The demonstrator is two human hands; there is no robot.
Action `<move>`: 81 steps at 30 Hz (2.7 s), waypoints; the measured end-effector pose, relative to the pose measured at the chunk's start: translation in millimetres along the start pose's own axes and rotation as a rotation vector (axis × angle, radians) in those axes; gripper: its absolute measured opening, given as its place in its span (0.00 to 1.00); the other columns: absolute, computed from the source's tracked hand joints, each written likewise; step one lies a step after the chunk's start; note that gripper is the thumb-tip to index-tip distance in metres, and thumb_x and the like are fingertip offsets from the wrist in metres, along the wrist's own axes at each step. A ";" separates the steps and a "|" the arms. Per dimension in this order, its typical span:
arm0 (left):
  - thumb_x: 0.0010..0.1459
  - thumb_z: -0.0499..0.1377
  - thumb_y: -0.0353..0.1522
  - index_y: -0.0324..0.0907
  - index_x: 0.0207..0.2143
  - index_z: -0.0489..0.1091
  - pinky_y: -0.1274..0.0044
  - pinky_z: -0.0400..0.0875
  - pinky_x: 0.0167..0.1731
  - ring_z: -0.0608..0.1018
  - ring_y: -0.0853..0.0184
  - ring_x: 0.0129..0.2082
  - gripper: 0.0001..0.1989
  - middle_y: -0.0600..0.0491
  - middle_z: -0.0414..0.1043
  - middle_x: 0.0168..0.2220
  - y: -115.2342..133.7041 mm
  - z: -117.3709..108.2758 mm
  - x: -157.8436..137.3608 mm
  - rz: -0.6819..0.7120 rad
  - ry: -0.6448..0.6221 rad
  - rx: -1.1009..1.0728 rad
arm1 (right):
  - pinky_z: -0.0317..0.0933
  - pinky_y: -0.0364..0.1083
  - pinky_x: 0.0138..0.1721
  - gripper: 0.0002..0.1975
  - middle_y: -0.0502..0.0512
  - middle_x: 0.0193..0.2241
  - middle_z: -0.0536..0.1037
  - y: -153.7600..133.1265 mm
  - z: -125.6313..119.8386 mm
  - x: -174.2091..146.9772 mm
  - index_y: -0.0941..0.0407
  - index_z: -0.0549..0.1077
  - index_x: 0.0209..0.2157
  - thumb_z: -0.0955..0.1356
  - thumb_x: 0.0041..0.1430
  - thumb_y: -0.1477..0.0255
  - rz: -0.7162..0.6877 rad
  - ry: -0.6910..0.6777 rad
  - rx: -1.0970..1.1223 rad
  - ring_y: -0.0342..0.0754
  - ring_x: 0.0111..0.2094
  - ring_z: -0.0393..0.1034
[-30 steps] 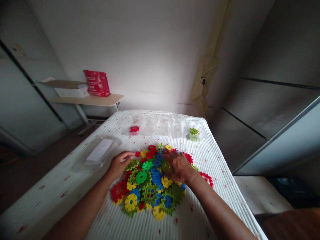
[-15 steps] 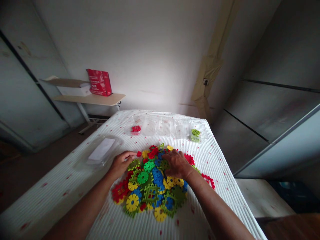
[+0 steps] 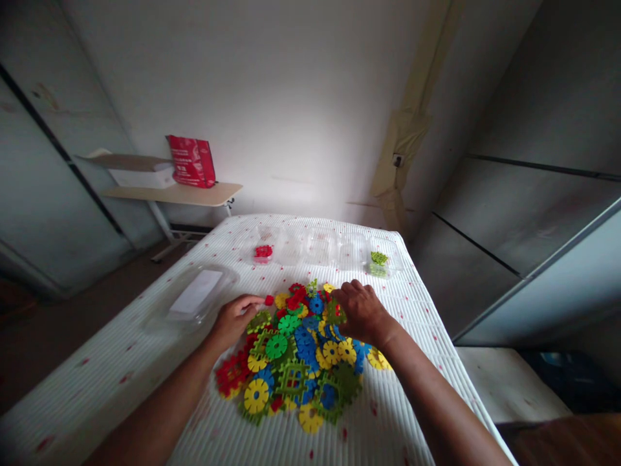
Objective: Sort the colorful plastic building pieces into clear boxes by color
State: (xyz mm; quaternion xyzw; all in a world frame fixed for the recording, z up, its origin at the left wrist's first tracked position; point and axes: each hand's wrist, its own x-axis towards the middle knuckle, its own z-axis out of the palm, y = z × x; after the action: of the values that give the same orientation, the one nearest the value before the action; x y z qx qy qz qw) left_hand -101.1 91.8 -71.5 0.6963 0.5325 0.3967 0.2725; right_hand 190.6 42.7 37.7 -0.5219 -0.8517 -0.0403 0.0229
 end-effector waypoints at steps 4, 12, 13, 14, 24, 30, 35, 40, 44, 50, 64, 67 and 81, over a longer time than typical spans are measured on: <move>0.52 0.51 0.32 0.41 0.35 0.72 0.74 0.69 0.42 0.75 0.66 0.38 0.12 0.51 0.75 0.37 2.1 -0.9 -0.6 0.006 -0.003 -0.009 | 0.54 0.47 0.37 0.23 0.57 0.38 0.69 11.4 7.3 -6.3 0.54 0.67 0.44 0.69 0.42 0.70 0.032 0.008 0.040 0.52 0.41 0.59; 0.52 0.51 0.34 0.42 0.35 0.72 0.74 0.69 0.41 0.76 0.66 0.37 0.12 0.52 0.76 0.36 -3.0 0.4 0.8 0.023 0.004 0.015 | 0.56 0.49 0.39 0.25 0.59 0.41 0.68 15.3 34.6 -15.1 0.57 0.66 0.45 0.68 0.40 0.72 0.112 -0.120 0.048 0.53 0.44 0.60; 0.52 0.51 0.34 0.42 0.35 0.72 0.74 0.69 0.42 0.76 0.66 0.38 0.12 0.52 0.76 0.37 -4.8 0.8 1.1 0.027 0.001 0.018 | 0.56 0.49 0.40 0.25 0.59 0.42 0.68 13.9 35.7 -15.8 0.57 0.66 0.45 0.68 0.41 0.72 0.120 -0.124 0.050 0.54 0.44 0.60; 0.53 0.51 0.34 0.42 0.35 0.72 0.74 0.69 0.42 0.76 0.66 0.38 0.12 0.52 0.76 0.37 -6.4 1.1 1.4 0.032 -0.002 0.021 | 0.56 0.50 0.40 0.25 0.60 0.43 0.68 12.3 36.0 -16.8 0.57 0.66 0.45 0.68 0.41 0.73 0.128 -0.125 0.052 0.54 0.45 0.60; 0.52 0.51 0.36 0.41 0.35 0.72 0.74 0.70 0.41 0.76 0.65 0.37 0.13 0.51 0.76 0.36 -0.7 -1.4 0.9 0.033 0.003 0.010 | 0.56 0.48 0.38 0.21 0.59 0.41 0.71 69.9 -0.4 -26.5 0.57 0.66 0.44 0.65 0.45 0.71 0.355 0.085 0.022 0.52 0.43 0.63; 0.52 0.51 0.36 0.41 0.35 0.72 0.73 0.69 0.41 0.76 0.64 0.38 0.14 0.50 0.76 0.37 -0.3 -1.9 1.5 0.005 -0.017 0.012 | 0.58 0.51 0.37 0.23 0.59 0.45 0.70 142.2 -12.0 15.6 0.54 0.67 0.44 0.66 0.43 0.64 0.681 0.135 -0.040 0.56 0.46 0.62; 0.51 0.51 0.35 0.41 0.34 0.72 0.74 0.69 0.41 0.75 0.65 0.38 0.13 0.51 0.76 0.36 0.1 -2.5 1.8 0.018 -0.010 0.025 | 0.58 0.55 0.39 0.27 0.60 0.47 0.70 165.5 0.9 45.1 0.53 0.67 0.47 0.67 0.43 0.60 0.785 0.027 0.018 0.58 0.47 0.63; 0.51 0.51 0.35 0.41 0.34 0.73 0.74 0.69 0.42 0.75 0.65 0.38 0.13 0.50 0.76 0.36 -1.8 -1.3 2.3 0.024 0.000 0.012 | 0.59 0.49 0.39 0.26 0.58 0.44 0.74 171.6 3.4 39.1 0.54 0.69 0.48 0.63 0.47 0.57 0.808 0.122 0.073 0.55 0.44 0.67; 0.53 0.50 0.35 0.41 0.35 0.72 0.73 0.68 0.43 0.75 0.65 0.40 0.13 0.50 0.75 0.37 -4.9 0.0 2.0 0.034 -0.018 0.012 | 0.58 0.44 0.31 0.19 0.56 0.36 0.77 171.0 -1.1 19.0 0.53 0.73 0.41 0.61 0.50 0.63 0.835 0.253 0.014 0.52 0.37 0.71; 0.52 0.51 0.34 0.41 0.35 0.72 0.74 0.69 0.43 0.75 0.65 0.39 0.12 0.51 0.75 0.37 -5.3 1.3 1.7 0.042 -0.009 0.018 | 0.57 0.42 0.27 0.16 0.56 0.30 0.78 160.1 1.2 -13.5 0.54 0.76 0.36 0.60 0.50 0.67 0.839 0.440 -0.007 0.50 0.31 0.72; 0.52 0.52 0.29 0.41 0.34 0.73 0.77 0.69 0.41 0.75 0.68 0.37 0.10 0.52 0.76 0.35 1.7 1.2 -1.6 0.031 0.035 0.017 | 0.64 0.40 0.24 0.12 0.55 0.30 0.77 53.8 37.3 -75.3 0.56 0.73 0.32 0.62 0.55 0.64 0.276 0.567 0.331 0.44 0.25 0.71; 0.51 0.52 0.27 0.42 0.34 0.73 0.77 0.69 0.41 0.76 0.69 0.36 0.11 0.53 0.76 0.35 2.9 1.0 -2.0 0.038 0.041 0.015 | 0.65 0.40 0.24 0.11 0.55 0.29 0.77 36.4 42.8 -73.8 0.55 0.72 0.33 0.62 0.56 0.65 0.205 0.521 0.385 0.44 0.24 0.71; 0.52 0.52 0.29 0.41 0.35 0.72 0.77 0.69 0.41 0.76 0.68 0.37 0.11 0.52 0.76 0.36 6.0 -1.9 -2.6 0.015 0.011 0.004 | 0.63 0.43 0.30 0.15 0.57 0.31 0.78 58.4 75.3 -73.4 0.56 0.74 0.30 0.59 0.54 0.64 0.444 0.585 0.196 0.48 0.30 0.72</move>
State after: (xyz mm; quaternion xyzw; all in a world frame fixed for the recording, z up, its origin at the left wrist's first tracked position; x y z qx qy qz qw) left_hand -99.9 87.6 -66.3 0.6986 0.5298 0.4012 0.2652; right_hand 276.2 11.0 -40.6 -0.6555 -0.6751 -0.1000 0.3233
